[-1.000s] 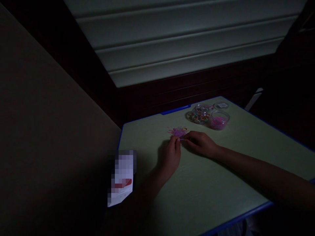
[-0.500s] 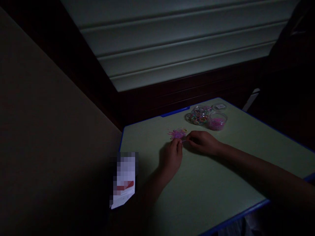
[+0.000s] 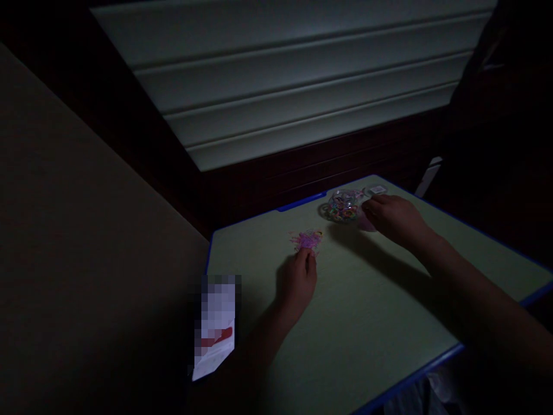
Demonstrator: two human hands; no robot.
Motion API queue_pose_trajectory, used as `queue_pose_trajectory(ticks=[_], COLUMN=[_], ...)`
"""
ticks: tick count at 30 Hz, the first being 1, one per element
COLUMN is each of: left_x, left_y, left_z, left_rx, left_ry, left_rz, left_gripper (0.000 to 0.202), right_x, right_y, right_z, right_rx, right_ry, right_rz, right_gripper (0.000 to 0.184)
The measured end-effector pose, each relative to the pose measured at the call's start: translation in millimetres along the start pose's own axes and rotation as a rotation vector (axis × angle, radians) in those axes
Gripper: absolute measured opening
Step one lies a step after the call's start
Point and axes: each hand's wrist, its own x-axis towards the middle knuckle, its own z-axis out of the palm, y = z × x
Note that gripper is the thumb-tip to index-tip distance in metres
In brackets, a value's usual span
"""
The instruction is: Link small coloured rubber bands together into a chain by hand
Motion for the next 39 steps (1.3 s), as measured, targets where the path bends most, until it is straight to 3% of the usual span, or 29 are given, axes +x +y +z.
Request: queue_pose_trajectory(ticks=[9,18,28,33,39], left_x=[0.3,0.6,0.8,1.1,0.8], left_y=[0.8,-0.3,0.7,2.6,1.9], left_z=[-0.9,0.7,-1.7,-2.5,-1.8], left_rx=[0.020,0.019,0.012,0.020,0.011], left_ry=[-0.011,-0.009,-0.022,-0.042,-0.027], left_rz=[-0.001,-0.011,-0.003,-0.031,-0.022], left_gripper=[0.026,0.027,0.026,0.026,0.027], right_x=[-2.4,-1.2,-2.3,-1.3,-1.9], right_y=[27.7,30.5,28.9,17.6,-14.8], right_z=[4.0,4.7,2.8,2.2,7.7], right_rx=[-0.163,-0.157,-0.109,-0.092,0.036], right_ry=[0.005,-0.055,-0.028,0.032,0.121], right_rz=[0.175,0.211,0.214,0.139,-0.056], right_gripper=[0.025,0.028,0.029,0.026,0.021])
